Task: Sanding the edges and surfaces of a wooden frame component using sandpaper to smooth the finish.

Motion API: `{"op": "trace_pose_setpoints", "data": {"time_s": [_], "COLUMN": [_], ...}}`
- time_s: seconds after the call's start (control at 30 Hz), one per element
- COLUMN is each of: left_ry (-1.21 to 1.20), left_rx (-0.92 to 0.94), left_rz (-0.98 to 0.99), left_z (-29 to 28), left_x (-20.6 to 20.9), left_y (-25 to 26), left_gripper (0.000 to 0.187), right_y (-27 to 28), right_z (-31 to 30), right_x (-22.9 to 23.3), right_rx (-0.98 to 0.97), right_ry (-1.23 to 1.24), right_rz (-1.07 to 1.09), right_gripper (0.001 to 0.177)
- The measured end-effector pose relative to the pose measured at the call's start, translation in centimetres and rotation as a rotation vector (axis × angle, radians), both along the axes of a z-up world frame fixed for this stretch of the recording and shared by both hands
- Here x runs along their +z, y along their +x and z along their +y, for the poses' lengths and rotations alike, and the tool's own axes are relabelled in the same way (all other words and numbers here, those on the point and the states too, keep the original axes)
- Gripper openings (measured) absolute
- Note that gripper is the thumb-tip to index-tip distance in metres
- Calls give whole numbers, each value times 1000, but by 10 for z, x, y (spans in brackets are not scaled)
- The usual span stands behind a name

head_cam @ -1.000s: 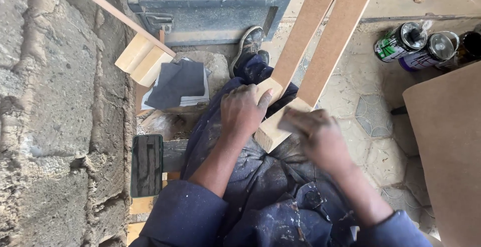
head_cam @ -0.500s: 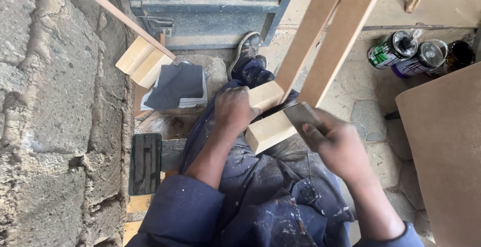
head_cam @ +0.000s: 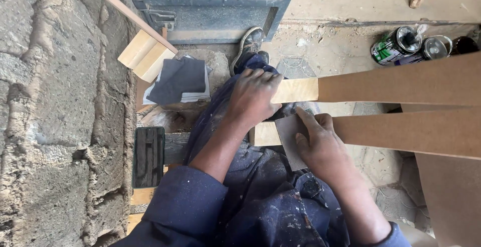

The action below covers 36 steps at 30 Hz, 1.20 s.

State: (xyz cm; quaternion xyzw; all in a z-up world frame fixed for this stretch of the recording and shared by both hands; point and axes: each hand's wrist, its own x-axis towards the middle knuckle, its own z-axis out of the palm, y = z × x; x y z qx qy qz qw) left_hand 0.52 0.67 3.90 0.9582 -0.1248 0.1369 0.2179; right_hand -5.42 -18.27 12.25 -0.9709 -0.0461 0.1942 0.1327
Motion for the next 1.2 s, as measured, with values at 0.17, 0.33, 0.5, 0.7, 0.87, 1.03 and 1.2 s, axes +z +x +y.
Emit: {"op": "trace_pose_setpoints", "data": {"time_s": [0.17,0.33,0.5,0.7,0.87,1.03,1.2], "left_ry": [-16,-84,-176,-195,-201,-177,-65], "left_rx": [17,68,133,161,172,165,76], "left_rz": [-5,-40,104,106,205,184,164], "left_z": [0,3,8,11,13,12,20], "left_x": [-9,-24,-30,-39,-37,-30,-61], "left_y": [-7,-12,-11,-6,-6,-6,1], "left_gripper": [61,61,46,32,38,28,39], "right_y": [1,1,-14,18,15,28,29], "right_z": [12,24,26,37,28,38,37], "right_x": [1,-19,-14,-38,-19,-26,-25], "right_rx": [37,31,-78,-77,-96,-76,-68], "right_ry": [30,133,64,100,99,63,119], "right_rz": [-19,-104,-136,-207,-85,-107,-68], "right_gripper": [57,66,55,55,50,49,49]}}
